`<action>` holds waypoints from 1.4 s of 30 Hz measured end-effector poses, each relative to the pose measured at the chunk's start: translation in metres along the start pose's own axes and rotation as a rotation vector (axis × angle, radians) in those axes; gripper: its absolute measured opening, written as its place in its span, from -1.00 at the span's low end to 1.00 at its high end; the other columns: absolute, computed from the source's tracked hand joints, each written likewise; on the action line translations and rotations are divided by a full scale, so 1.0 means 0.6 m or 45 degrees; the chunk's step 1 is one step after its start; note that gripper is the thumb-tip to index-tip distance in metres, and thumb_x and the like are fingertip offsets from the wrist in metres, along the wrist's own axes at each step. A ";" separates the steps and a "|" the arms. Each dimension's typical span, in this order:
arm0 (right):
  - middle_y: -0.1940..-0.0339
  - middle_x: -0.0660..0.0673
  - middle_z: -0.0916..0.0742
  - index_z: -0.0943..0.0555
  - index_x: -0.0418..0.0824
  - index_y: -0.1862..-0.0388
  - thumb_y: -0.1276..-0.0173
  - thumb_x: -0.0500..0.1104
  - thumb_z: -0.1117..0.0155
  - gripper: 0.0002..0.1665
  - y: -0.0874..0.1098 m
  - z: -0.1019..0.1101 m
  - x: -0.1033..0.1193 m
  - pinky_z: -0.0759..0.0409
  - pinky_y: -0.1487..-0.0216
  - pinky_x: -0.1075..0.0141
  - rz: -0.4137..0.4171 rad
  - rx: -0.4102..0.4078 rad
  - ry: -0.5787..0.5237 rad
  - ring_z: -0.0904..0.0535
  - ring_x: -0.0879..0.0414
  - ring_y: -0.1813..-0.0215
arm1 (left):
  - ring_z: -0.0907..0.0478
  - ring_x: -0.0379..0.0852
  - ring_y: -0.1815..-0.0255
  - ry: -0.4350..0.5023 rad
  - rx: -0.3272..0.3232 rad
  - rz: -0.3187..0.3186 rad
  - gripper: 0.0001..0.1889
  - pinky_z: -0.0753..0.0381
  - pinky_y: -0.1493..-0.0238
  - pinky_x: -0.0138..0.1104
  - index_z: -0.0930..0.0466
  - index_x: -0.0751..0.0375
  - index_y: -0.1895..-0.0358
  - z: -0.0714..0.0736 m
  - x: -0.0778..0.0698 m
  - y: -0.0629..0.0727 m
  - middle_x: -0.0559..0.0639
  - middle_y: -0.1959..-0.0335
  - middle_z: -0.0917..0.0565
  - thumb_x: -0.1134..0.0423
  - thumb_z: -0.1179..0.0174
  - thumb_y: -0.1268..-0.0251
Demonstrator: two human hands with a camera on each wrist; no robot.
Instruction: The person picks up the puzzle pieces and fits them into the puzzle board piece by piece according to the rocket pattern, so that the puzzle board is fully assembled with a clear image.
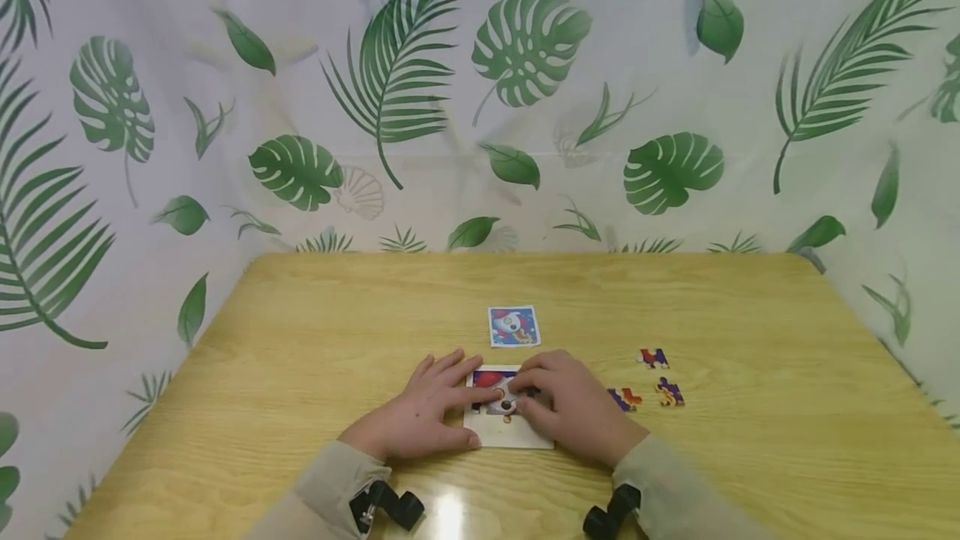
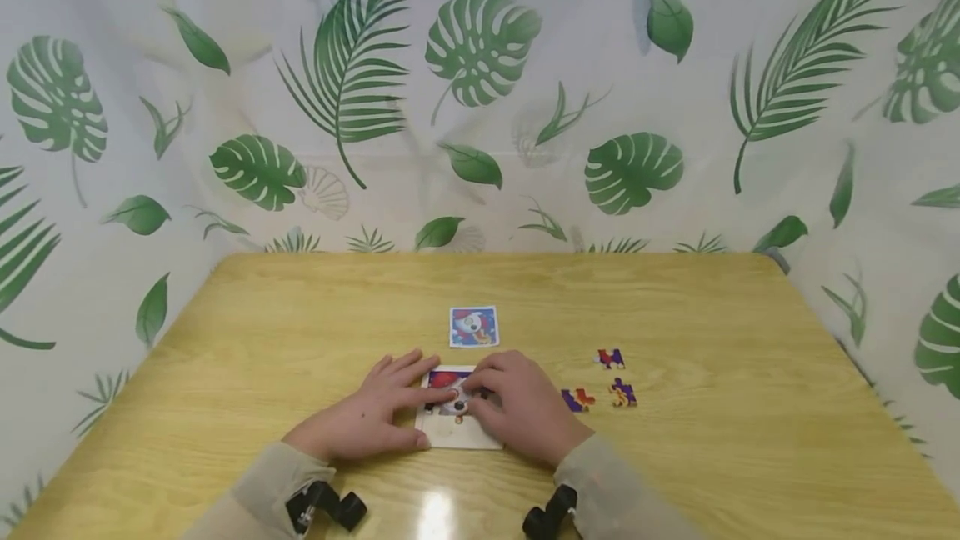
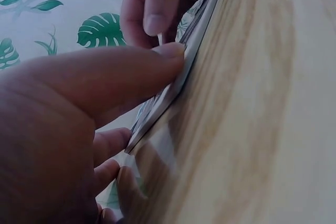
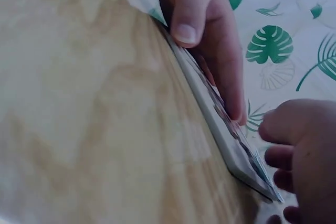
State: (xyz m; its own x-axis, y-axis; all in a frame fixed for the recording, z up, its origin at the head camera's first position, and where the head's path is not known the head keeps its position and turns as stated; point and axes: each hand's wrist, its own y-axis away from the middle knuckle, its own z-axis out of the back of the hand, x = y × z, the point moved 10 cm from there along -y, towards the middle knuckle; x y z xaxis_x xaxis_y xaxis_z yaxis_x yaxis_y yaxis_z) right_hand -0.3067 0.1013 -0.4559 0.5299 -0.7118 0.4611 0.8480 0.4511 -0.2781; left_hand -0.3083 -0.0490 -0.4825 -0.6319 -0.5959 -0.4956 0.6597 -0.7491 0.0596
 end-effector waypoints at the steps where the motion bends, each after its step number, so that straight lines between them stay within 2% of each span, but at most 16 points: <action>1: -0.05 0.16 -0.64 -0.76 0.11 0.06 -0.42 -0.06 -0.34 -0.83 0.000 0.007 -0.005 -0.50 -0.23 0.05 -0.013 -0.025 -0.025 -0.48 0.18 -0.15 | 0.28 0.09 -0.66 -0.003 -0.010 0.000 -0.31 0.38 -0.51 0.19 -0.31 -0.37 -0.53 0.002 0.000 -0.001 -0.03 -0.66 0.00 -0.23 -0.22 -0.34; 4: 0.00 0.17 -0.64 -0.75 0.10 0.15 -0.43 -0.12 -0.30 -0.87 0.002 0.030 -0.022 -0.52 -0.20 0.05 -0.033 -0.107 -0.073 -0.49 0.18 -0.12 | 0.28 0.07 -0.66 -0.007 -0.026 0.009 -0.27 0.39 -0.52 0.15 -0.30 -0.30 -0.54 0.008 -0.001 -0.002 -0.04 -0.66 -0.01 -0.22 -0.25 -0.31; 8: 0.01 0.15 -0.66 -0.75 0.08 0.16 -0.48 -0.12 -0.26 -0.86 0.008 0.057 -0.054 -0.52 -0.18 0.04 -0.027 -0.189 -0.043 -0.50 0.14 -0.12 | 0.27 0.04 -0.66 -0.001 -0.023 0.037 -0.21 0.41 -0.53 0.11 -0.28 -0.23 -0.56 0.009 0.000 -0.001 -0.06 -0.65 -0.02 -0.19 -0.30 -0.26; 11: 0.00 0.08 -0.68 -0.75 0.02 0.12 -0.50 -0.13 -0.24 -0.85 0.020 0.083 -0.093 -0.47 -0.19 -0.02 -0.055 -0.234 -0.020 -0.50 0.06 -0.14 | 0.27 0.03 -0.66 0.017 -0.020 0.047 -0.18 0.41 -0.54 0.10 -0.26 -0.21 -0.57 0.005 0.002 0.000 -0.08 -0.65 -0.03 -0.17 -0.32 -0.24; 14: -0.02 -0.03 -0.69 -0.75 -0.07 0.09 -0.51 -0.16 -0.21 -0.82 0.038 0.117 -0.141 -0.43 -0.20 -0.11 -0.122 -0.265 -0.018 -0.49 -0.05 -0.16 | 0.26 0.04 -0.66 0.026 -0.024 0.034 -0.21 0.40 -0.53 0.13 -0.27 -0.29 -0.56 0.000 0.000 0.000 -0.07 -0.65 -0.03 -0.19 -0.30 -0.25; 19: -0.07 -0.15 -0.69 -0.74 -0.14 -0.01 -0.56 -0.06 -0.16 -0.71 0.073 0.162 -0.223 -0.39 -0.16 -0.21 -0.290 -0.260 0.011 -0.46 -0.19 -0.19 | 0.27 0.09 -0.66 -0.013 -0.031 -0.021 -0.33 0.41 -0.52 0.17 -0.33 -0.41 -0.51 0.000 -0.005 0.001 -0.02 -0.66 0.01 -0.19 -0.23 -0.33; 23: -0.12 -0.25 -0.66 -0.71 -0.19 -0.09 -0.57 -0.01 -0.16 -0.64 0.095 0.178 -0.263 -0.36 -0.16 -0.27 -0.381 -0.212 0.028 -0.45 -0.27 -0.21 | 0.26 0.11 -0.65 -0.037 -0.029 -0.036 -0.35 0.40 -0.52 0.19 -0.33 -0.39 -0.51 0.003 -0.005 0.002 -0.01 -0.66 0.01 -0.21 -0.21 -0.35; 31: -0.16 -0.30 -0.61 -0.69 -0.23 -0.15 -0.49 -0.05 -0.26 -0.62 0.098 0.173 -0.269 -0.27 -0.20 -0.31 -0.316 -0.127 0.050 -0.41 -0.33 -0.22 | 0.25 0.06 -0.66 -0.020 -0.031 0.003 -0.32 0.40 -0.53 0.14 -0.33 -0.40 -0.51 0.003 0.002 0.004 -0.04 -0.65 -0.01 -0.21 -0.25 -0.30; 36: -0.21 -0.36 -0.57 -0.66 -0.26 -0.20 -0.45 -0.11 -0.25 -0.58 0.093 0.165 -0.267 -0.26 -0.19 -0.34 -0.295 -0.085 0.092 -0.36 -0.39 -0.24 | 0.24 0.05 -0.66 -0.001 -0.034 0.017 -0.28 0.38 -0.53 0.14 -0.34 -0.30 -0.52 0.004 0.001 0.006 -0.03 -0.65 -0.05 -0.19 -0.28 -0.28; 42: -0.19 -0.34 -0.58 -0.68 -0.24 -0.16 -0.48 -0.09 -0.25 -0.62 0.096 0.165 -0.268 -0.26 -0.20 -0.32 -0.300 -0.092 0.121 -0.38 -0.36 -0.23 | 0.22 0.05 -0.65 -0.011 -0.036 0.029 -0.27 0.37 -0.53 0.13 -0.34 -0.30 -0.52 0.004 0.002 0.002 -0.05 -0.64 -0.06 -0.20 -0.28 -0.27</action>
State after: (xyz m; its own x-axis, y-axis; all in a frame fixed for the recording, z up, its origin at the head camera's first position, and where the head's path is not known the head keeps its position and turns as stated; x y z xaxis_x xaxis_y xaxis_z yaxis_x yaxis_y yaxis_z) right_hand -0.3440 0.2954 -0.4628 0.3130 -0.8416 0.4402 0.9450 0.2295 -0.2332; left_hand -0.3090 -0.0513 -0.4807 -0.6200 -0.6154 -0.4867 0.6852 -0.7269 0.0462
